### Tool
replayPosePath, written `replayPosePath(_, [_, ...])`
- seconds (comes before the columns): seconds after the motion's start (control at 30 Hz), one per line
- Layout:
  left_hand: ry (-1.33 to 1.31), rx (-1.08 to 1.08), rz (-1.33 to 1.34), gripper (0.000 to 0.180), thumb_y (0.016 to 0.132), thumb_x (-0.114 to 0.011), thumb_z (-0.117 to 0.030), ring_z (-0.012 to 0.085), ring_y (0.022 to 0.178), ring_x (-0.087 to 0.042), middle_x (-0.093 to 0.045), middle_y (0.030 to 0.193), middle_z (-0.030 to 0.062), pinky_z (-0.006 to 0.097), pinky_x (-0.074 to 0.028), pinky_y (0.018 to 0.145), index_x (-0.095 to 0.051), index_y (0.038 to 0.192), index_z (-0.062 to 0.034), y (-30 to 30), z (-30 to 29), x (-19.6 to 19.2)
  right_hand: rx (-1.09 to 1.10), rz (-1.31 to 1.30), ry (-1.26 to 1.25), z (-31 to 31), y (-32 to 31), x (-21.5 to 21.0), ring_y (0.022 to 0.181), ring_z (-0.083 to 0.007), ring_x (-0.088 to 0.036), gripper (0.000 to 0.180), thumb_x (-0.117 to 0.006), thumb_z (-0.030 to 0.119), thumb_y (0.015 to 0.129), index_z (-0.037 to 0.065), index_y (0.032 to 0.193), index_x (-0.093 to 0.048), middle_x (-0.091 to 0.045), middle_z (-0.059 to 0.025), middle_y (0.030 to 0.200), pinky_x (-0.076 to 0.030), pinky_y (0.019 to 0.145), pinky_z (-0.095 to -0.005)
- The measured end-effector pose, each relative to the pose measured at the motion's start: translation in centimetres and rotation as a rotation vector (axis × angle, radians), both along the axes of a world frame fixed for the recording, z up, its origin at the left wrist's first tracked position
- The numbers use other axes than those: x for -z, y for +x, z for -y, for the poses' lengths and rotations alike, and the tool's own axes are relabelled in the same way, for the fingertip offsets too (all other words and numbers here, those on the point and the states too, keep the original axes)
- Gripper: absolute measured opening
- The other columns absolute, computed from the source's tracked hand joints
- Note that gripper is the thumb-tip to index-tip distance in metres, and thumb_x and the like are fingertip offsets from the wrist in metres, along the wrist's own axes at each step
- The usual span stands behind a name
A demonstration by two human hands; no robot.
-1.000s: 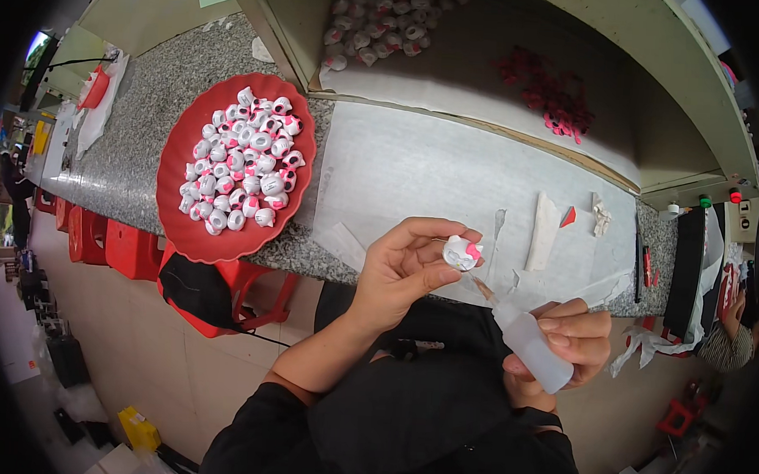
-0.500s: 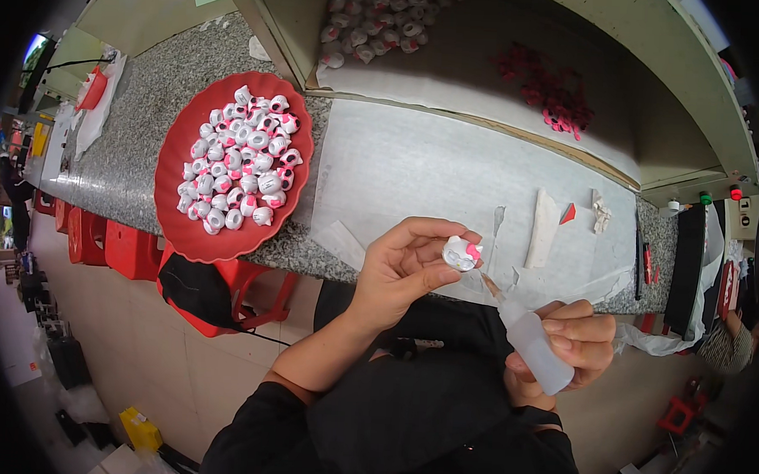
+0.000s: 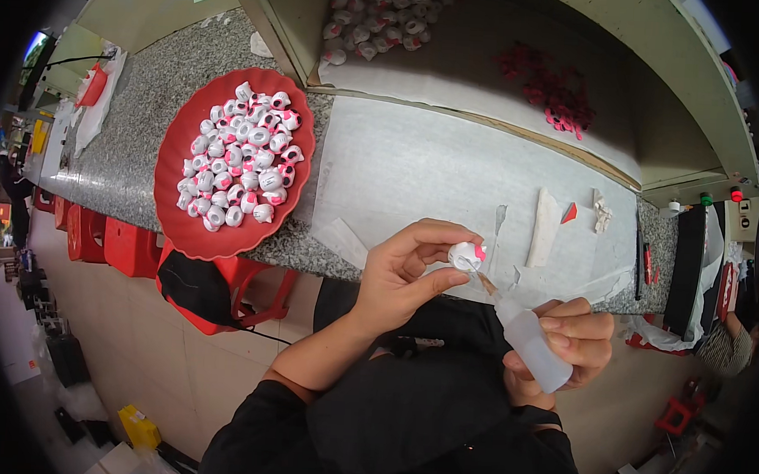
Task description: Apply adhesive to small ceramic heart pieces and join them together or place them on a tray.
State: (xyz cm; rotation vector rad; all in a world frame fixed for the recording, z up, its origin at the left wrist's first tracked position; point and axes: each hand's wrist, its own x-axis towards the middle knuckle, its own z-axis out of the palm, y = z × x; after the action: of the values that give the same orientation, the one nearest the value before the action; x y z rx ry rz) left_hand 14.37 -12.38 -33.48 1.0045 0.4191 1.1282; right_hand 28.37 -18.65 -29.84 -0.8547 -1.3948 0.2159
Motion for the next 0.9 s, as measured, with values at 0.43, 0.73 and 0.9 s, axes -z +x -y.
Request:
replayPosePath(0.43, [0.176,-0.074,-0.150,0.032,0.068,-0.054,0.012,0.0217,0.096,-0.048,-0.049,0.102,0.0167,0.032,-0.038,0.084,-0.049,0.098,0.0053,0.0,-0.3,0.1,-0.015,0.023,-0.091,0.1,0.4,-0.8,0.055,-0.0126,-0.044,0.039,-0.076,0.011,0.053,0.005,0.078,-0.046,-0.042,-0.0051,0.074,-0.038,0.047,-0.0211])
replayPosePath(0.73, [0.021,-0.320,-0.110,0.034,0.069,-0.056,0.008,0.0198,0.087,-0.054,-0.051,0.101,0.0169,0.030,-0.043,0.078,-0.046,0.101,0.0028,-2.0,-2.0,0.4,-0.001,-0.112,-0.543,-5.8,5.7,0.0,0.065,-0.0168,-0.053,0.029,-0.056,-0.004,0.065,0.001,0.088,-0.040,-0.045,-0.0080,0.083,-0.049,0.056,-0.0255])
replayPosePath(0.9, [-0.009,-0.260,-0.067,0.035,0.069,-0.054,0.011,0.0169,0.094,-0.050,-0.050,0.103,0.0158,0.026,-0.040,0.080,-0.045,0.102,0.0039,-2.1,-1.7,0.1,0.142,-0.033,-0.738,-14.4,10.5,2.9,0.076,-0.0223,-0.058,0.028,-0.054,0.003,0.070,0.001,0.097,-0.047,-0.053,-0.0126,0.086,-0.049,0.058,-0.0287])
